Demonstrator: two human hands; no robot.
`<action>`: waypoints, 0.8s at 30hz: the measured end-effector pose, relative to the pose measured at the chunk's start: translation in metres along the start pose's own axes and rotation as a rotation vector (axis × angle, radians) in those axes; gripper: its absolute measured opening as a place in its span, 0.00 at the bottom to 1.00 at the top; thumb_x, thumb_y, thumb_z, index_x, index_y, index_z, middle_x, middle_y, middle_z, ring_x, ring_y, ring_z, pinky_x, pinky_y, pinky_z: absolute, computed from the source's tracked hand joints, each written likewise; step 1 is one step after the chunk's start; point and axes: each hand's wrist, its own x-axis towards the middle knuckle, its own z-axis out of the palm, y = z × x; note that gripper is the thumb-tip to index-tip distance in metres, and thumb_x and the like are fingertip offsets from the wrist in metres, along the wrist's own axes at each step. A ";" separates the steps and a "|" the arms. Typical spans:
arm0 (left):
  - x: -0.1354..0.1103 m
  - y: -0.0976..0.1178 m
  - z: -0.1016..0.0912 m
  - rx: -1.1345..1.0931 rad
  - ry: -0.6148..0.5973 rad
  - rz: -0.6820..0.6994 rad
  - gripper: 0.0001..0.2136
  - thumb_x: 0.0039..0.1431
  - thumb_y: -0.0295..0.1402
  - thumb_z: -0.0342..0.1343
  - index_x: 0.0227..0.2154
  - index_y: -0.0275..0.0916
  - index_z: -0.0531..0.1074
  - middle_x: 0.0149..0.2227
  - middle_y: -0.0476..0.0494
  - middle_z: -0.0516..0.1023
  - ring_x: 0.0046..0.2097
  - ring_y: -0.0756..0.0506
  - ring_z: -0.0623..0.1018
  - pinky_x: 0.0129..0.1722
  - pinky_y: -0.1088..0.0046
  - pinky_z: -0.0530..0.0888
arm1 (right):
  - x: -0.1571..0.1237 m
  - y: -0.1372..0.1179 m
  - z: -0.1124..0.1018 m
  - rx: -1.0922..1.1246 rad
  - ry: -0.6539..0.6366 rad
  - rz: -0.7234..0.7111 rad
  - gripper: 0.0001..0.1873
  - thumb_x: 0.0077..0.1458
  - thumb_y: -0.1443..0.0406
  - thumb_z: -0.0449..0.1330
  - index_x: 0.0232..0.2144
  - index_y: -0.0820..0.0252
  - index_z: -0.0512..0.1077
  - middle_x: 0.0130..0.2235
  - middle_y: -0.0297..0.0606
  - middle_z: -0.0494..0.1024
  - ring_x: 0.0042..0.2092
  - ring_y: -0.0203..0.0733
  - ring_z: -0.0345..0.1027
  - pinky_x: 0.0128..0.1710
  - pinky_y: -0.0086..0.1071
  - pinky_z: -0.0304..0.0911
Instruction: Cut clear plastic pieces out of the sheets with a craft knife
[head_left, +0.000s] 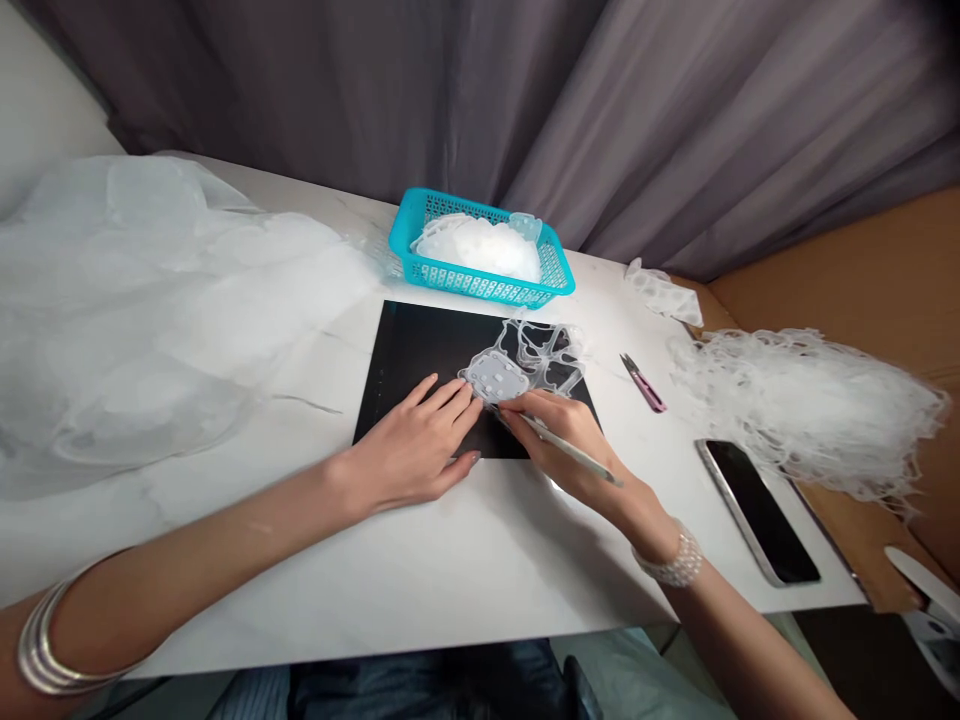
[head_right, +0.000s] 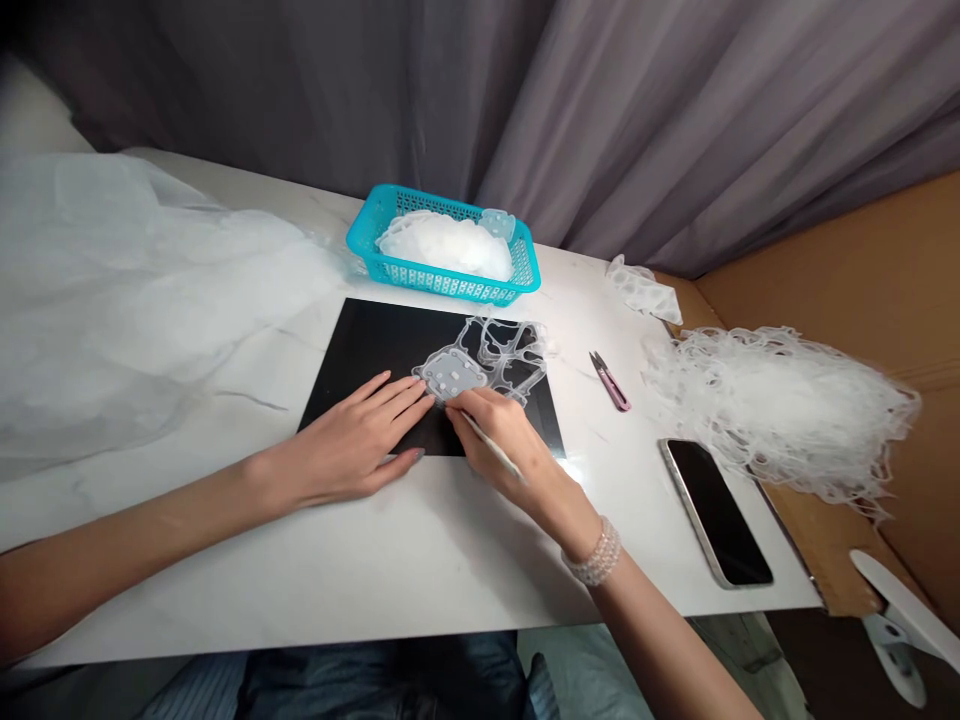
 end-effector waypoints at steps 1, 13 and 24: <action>0.000 0.000 -0.001 -0.002 -0.003 0.001 0.26 0.70 0.40 0.42 0.63 0.26 0.62 0.64 0.28 0.67 0.66 0.34 0.63 0.65 0.50 0.58 | -0.002 0.001 0.000 -0.010 0.007 0.000 0.13 0.67 0.64 0.52 0.36 0.59 0.76 0.31 0.37 0.77 0.31 0.39 0.70 0.32 0.33 0.64; -0.001 -0.008 -0.002 -0.084 -0.007 0.079 0.22 0.68 0.33 0.43 0.59 0.27 0.65 0.63 0.29 0.67 0.67 0.36 0.63 0.67 0.53 0.56 | 0.009 0.026 0.014 0.020 0.053 -0.154 0.14 0.68 0.63 0.52 0.50 0.59 0.74 0.54 0.48 0.76 0.54 0.48 0.73 0.55 0.46 0.70; 0.012 0.017 0.010 -0.028 0.075 -0.100 0.21 0.70 0.37 0.41 0.56 0.27 0.67 0.53 0.30 0.74 0.58 0.34 0.70 0.64 0.47 0.60 | 0.019 0.014 0.005 -0.052 -0.100 -0.275 0.19 0.67 0.72 0.47 0.55 0.62 0.69 0.52 0.50 0.77 0.55 0.50 0.71 0.53 0.48 0.71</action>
